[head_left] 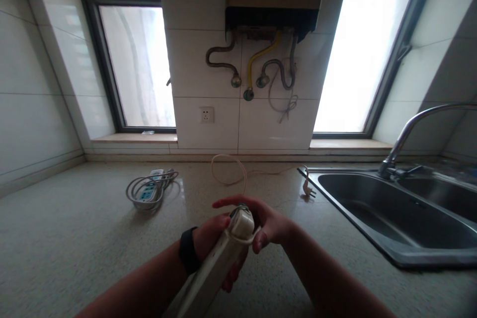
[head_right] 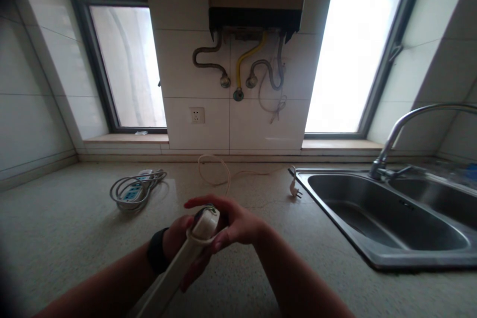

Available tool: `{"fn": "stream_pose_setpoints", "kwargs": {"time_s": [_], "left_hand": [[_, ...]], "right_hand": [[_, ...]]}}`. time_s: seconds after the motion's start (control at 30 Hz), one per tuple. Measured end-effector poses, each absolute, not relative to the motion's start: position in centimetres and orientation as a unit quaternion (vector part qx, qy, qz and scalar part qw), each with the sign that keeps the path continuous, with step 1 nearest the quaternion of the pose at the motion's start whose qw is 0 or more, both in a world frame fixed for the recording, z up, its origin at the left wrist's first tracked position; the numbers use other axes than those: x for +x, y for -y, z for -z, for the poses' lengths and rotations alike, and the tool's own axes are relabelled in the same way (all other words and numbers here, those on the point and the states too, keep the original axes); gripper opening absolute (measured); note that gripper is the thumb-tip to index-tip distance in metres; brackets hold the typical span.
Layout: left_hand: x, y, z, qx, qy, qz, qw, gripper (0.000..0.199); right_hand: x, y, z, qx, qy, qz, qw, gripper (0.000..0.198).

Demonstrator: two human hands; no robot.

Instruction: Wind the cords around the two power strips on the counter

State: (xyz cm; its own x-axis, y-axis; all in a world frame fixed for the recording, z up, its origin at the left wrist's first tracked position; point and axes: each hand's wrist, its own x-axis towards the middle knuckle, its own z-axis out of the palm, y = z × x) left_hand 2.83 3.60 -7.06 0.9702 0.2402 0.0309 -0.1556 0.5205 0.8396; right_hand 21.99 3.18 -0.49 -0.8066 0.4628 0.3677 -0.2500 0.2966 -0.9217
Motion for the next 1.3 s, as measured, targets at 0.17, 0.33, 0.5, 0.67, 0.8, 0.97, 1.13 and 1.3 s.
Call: {"fn": "stream_pose_setpoints", "kwargs": {"time_s": [0.17, 0.33, 0.5, 0.67, 0.8, 0.97, 1.13, 1.3], "left_hand": [[3.6, -4.5, 9.3, 0.462, 0.029, -0.081, 0.883, 0.088], [3.7, -3.6, 7.5, 0.49, -0.018, -0.138, 0.86, 0.092], [4.0, -4.0, 6.0, 0.492, -0.08, -0.118, 0.859, 0.101], [4.3, -4.9, 5.8, 0.52, -0.18, -0.149, 0.821, 0.119], [3.6, -4.8, 4.8, 0.524, -0.231, -0.181, 0.799, 0.116], [1.9, -4.1, 2.6, 0.577, -0.226, -0.252, 0.744, 0.09], [1.0, -3.5, 1.2, 0.698, -0.228, -0.369, 0.57, 0.08], [2.2, -3.1, 2.2, 0.837, -0.347, -0.366, 0.209, 0.114]], "right_hand": [[21.6, -3.3, 0.8, -0.018, 0.724, -0.608, 0.325, 0.078], [21.5, -3.7, 1.7, -0.043, 0.681, -0.639, 0.355, 0.072], [21.1, -4.0, 2.5, -0.093, 0.644, -0.622, 0.436, 0.065], [21.0, -4.7, 3.4, -0.107, 0.624, -0.629, 0.452, 0.057], [21.1, -5.1, 3.6, -0.11, 0.631, -0.616, 0.459, 0.057], [21.6, -5.5, 3.0, -0.157, 0.651, -0.537, 0.512, 0.052], [22.2, -6.1, 2.4, -0.22, 0.653, -0.418, 0.592, 0.053], [22.1, -6.0, 2.4, -0.217, 0.672, -0.389, 0.591, 0.054]]}}
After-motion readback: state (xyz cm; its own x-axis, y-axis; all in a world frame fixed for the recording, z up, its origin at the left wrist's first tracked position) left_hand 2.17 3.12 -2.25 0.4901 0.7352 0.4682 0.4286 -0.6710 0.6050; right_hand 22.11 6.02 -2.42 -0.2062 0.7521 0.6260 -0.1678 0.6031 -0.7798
